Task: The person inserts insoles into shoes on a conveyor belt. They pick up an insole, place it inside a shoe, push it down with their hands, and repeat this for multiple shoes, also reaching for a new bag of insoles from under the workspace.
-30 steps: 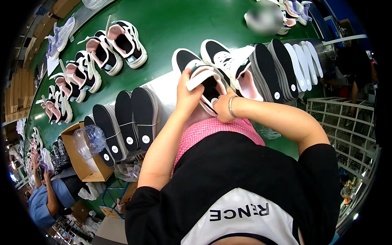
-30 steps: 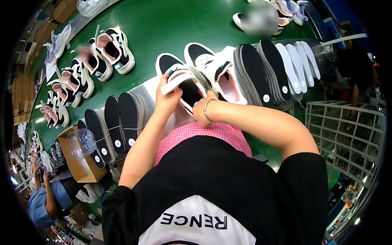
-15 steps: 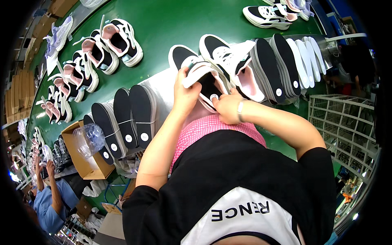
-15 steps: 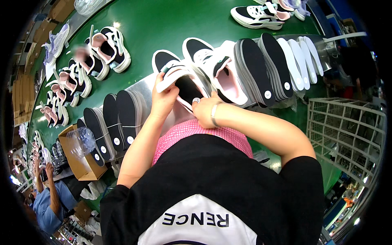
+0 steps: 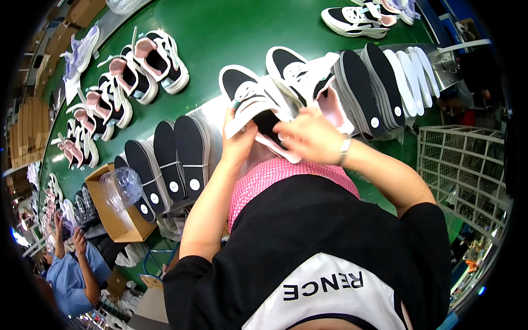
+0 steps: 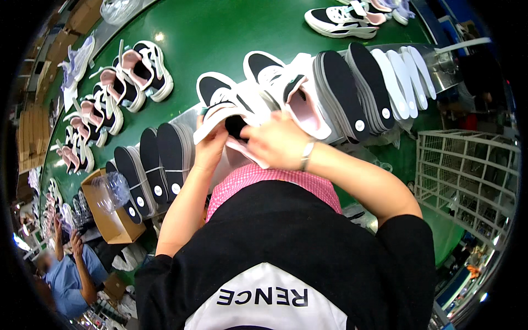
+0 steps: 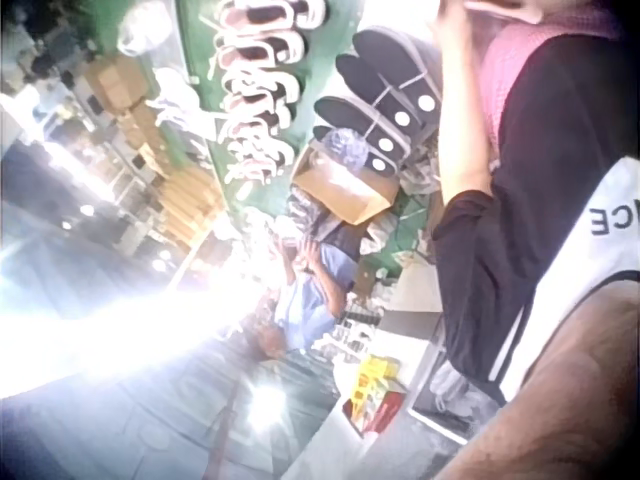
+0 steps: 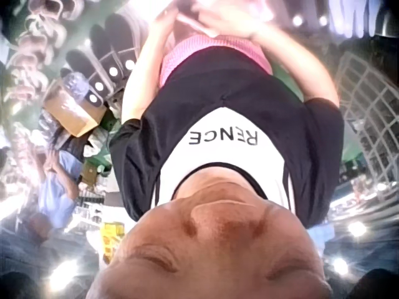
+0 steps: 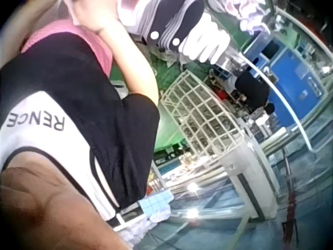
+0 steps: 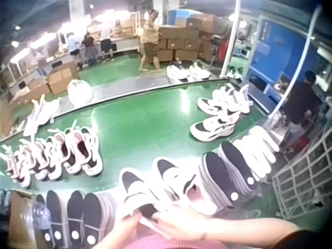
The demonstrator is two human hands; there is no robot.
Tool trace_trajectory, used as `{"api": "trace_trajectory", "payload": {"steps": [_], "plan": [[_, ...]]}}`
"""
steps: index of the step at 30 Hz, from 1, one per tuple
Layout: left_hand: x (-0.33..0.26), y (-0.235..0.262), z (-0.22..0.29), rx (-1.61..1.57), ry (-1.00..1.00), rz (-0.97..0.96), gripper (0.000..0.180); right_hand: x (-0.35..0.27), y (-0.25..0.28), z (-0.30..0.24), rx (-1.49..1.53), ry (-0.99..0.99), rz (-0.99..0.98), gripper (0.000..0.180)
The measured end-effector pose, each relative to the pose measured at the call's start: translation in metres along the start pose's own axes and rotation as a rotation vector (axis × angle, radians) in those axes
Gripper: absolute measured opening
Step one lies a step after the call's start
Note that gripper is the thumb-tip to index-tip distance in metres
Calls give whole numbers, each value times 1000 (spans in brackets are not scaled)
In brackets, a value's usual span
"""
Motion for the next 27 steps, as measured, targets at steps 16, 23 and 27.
{"api": "trace_trajectory", "payload": {"steps": [16,23,27], "plan": [[11,-86,50,1670,27,-842,41,-51,-21,43,678,-63,307,29],[25,-81,43,1727,271,-1000,30,-104,29,115,633,-230,781,20],[9,-45,40,1791,17,-944,25,-132,22,227,-25,-622,871,31]]}}
Point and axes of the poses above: each hand's wrist, its own x-axis towards the middle knuckle, its own y-axis out of the back of the hand, z = x × y, the point moved 1 cm from there along x, towards the middle knuckle, and after that the axes turned 11 degrees about -z, right-handed, at the moved point
